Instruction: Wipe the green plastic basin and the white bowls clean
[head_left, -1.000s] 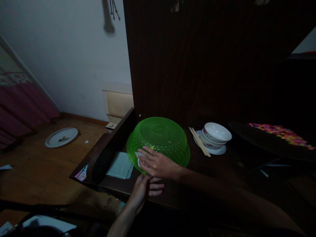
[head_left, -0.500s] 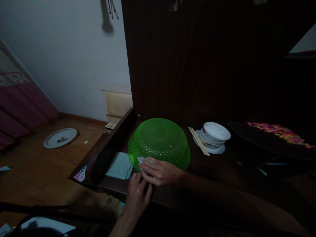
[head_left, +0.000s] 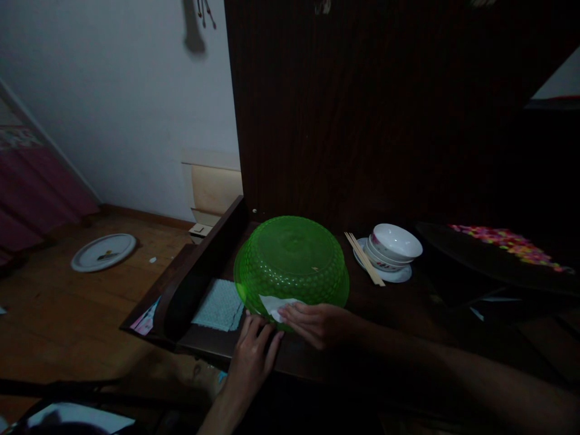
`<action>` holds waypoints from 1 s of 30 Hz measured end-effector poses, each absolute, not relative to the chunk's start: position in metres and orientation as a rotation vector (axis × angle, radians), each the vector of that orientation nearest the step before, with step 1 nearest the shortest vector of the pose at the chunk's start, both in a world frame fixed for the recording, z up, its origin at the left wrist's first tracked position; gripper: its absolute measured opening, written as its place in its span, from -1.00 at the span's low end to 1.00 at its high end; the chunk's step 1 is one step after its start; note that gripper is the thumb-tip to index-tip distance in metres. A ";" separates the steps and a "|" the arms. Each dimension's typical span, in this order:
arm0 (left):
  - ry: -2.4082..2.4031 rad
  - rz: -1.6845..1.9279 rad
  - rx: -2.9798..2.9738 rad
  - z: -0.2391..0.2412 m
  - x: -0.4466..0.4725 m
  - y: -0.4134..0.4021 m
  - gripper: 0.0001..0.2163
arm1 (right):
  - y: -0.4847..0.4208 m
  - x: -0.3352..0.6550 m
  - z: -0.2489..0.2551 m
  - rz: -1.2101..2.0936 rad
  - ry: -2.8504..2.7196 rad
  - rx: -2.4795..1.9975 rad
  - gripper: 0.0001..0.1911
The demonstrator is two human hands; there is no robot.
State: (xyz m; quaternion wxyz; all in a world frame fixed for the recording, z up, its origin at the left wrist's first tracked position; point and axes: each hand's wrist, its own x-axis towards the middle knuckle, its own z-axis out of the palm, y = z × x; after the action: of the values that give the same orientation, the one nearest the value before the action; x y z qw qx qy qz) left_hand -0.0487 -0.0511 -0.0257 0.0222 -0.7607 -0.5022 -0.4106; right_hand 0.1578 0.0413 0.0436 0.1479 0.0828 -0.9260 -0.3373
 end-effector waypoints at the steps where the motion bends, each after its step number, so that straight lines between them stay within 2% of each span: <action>1: -1.566 -1.274 -2.343 -0.026 -0.048 -0.051 -0.93 | 0.042 0.155 0.044 -0.968 -2.641 0.212 -0.66; 15: -1.650 -1.305 -2.240 -0.031 -0.042 -0.050 -0.94 | 0.054 0.055 0.067 -0.662 -2.714 -0.489 -0.76; 22: -1.720 -1.258 -2.232 -0.030 -0.041 -0.049 -0.98 | 0.049 0.121 0.052 -0.631 -2.578 -0.190 -0.73; 26: -1.687 -1.252 -2.246 -0.029 -0.043 -0.048 -0.99 | 0.047 0.175 0.045 -0.538 -2.523 -0.271 -0.65; 30: -1.658 -1.249 -2.289 -0.028 -0.044 -0.048 -0.97 | 0.048 0.212 0.035 -0.605 -2.369 -0.465 -0.64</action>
State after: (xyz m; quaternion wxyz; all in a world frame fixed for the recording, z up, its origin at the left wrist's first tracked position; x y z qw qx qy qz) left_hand -0.0435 -0.0483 -0.0278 0.0260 -0.7405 -0.5364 -0.4041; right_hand 0.2124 0.0485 0.0346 0.3206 -0.1770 -0.9016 -0.2304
